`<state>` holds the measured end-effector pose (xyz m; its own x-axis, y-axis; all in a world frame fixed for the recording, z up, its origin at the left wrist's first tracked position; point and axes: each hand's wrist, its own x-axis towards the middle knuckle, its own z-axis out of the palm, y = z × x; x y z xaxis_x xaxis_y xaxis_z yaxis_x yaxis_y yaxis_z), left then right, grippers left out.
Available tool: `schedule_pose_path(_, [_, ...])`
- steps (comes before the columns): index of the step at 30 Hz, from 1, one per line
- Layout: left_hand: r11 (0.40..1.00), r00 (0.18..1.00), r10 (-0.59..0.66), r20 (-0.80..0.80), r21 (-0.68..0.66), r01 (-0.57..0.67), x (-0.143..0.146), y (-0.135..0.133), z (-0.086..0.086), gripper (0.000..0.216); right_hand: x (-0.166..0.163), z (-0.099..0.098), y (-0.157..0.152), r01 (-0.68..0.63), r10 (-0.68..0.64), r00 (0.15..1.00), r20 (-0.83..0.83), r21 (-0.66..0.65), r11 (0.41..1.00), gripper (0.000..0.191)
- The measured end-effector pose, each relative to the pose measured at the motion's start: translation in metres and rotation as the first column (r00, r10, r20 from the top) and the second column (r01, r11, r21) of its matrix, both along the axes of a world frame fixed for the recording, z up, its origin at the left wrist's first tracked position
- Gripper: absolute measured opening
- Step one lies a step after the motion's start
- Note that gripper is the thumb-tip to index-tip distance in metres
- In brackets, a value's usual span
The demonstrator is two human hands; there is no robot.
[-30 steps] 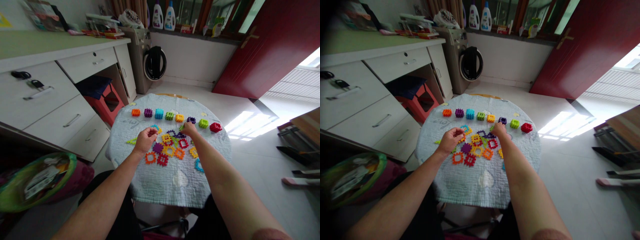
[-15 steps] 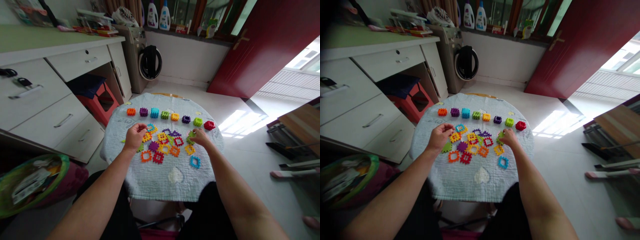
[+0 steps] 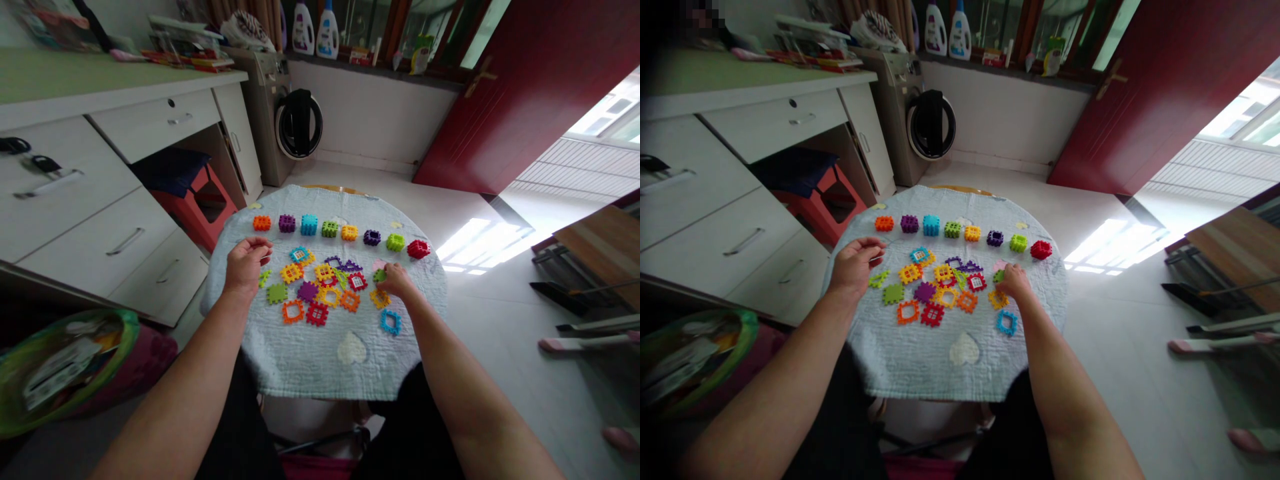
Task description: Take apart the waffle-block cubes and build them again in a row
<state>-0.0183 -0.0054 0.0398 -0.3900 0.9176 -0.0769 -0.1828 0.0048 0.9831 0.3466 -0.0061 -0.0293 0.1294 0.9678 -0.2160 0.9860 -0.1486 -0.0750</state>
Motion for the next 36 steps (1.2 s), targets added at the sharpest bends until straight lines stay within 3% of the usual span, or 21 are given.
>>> schedule_pose_path(5, [0.999,0.999,0.007,0.046,-0.048,-0.005,-0.006,0.0,-0.001,0.027,-0.008,0.006,0.005,-0.052,0.051,0.999,0.013,0.03,0.998,0.044])
schedule_pose_path(9, [0.972,0.975,-0.211,-0.066,-0.118,0.203,0.001,-0.005,-0.003,0.03,-0.023,0.027,0.029,-0.131,0.137,0.991,-0.016,0.188,0.973,0.049])
schedule_pose_path(13, [0.89,0.798,-0.456,-0.394,-0.203,0.409,0.004,-0.011,-0.008,0.027,-0.047,0.052,0.067,-0.208,0.221,0.975,-0.025,0.241,0.948,0.051])
schedule_pose_path(15, [0.877,0.693,-0.475,-0.543,-0.227,0.423,0.0,-0.013,-0.01,0.021,-0.061,0.058,0.085,-0.236,0.249,0.968,-0.025,0.241,0.942,0.053])
schedule_pose_path(17, [0.888,0.651,-0.449,-0.612,-0.227,0.399,-0.008,-0.013,-0.011,0.019,-0.075,0.06,0.1,-0.249,0.262,0.965,-0.026,0.24,0.938,0.052])
schedule_pose_path(20, [0.935,0.759,-0.352,-0.548,-0.163,0.316,-0.019,-0.013,-0.009,0.022,-0.095,0.058,0.12,-0.258,0.271,0.962,-0.028,0.224,0.94,0.05])
schedule_pose_path(23, [0.971,0.897,-0.236,-0.375,-0.125,0.204,-0.025,-0.012,-0.001,0.028,-0.11,0.054,0.137,-0.27,0.281,0.959,-0.028,0.194,0.943,0.051])
schedule_pose_path(25, [0.98,0.945,-0.186,-0.268,-0.125,0.157,-0.026,-0.013,0.005,0.028,-0.117,0.052,0.149,-0.28,0.289,0.957,-0.025,0.178,0.943,0.052])
schedule_pose_path(29, [0.993,0.989,-0.094,-0.118,-0.083,0.084,-0.026,-0.013,0.011,0.025,-0.126,0.048,0.167,-0.309,0.313,0.95,-0.001,0.158,0.938,0.054])
schedule_pose_path(36, [0.997,0.995,0.061,0.073,-0.055,-0.057,-0.032,-0.009,0.008,0.023,-0.138,0.041,0.177,-0.332,0.33,0.943,0.039,0.092,0.939,0.05])
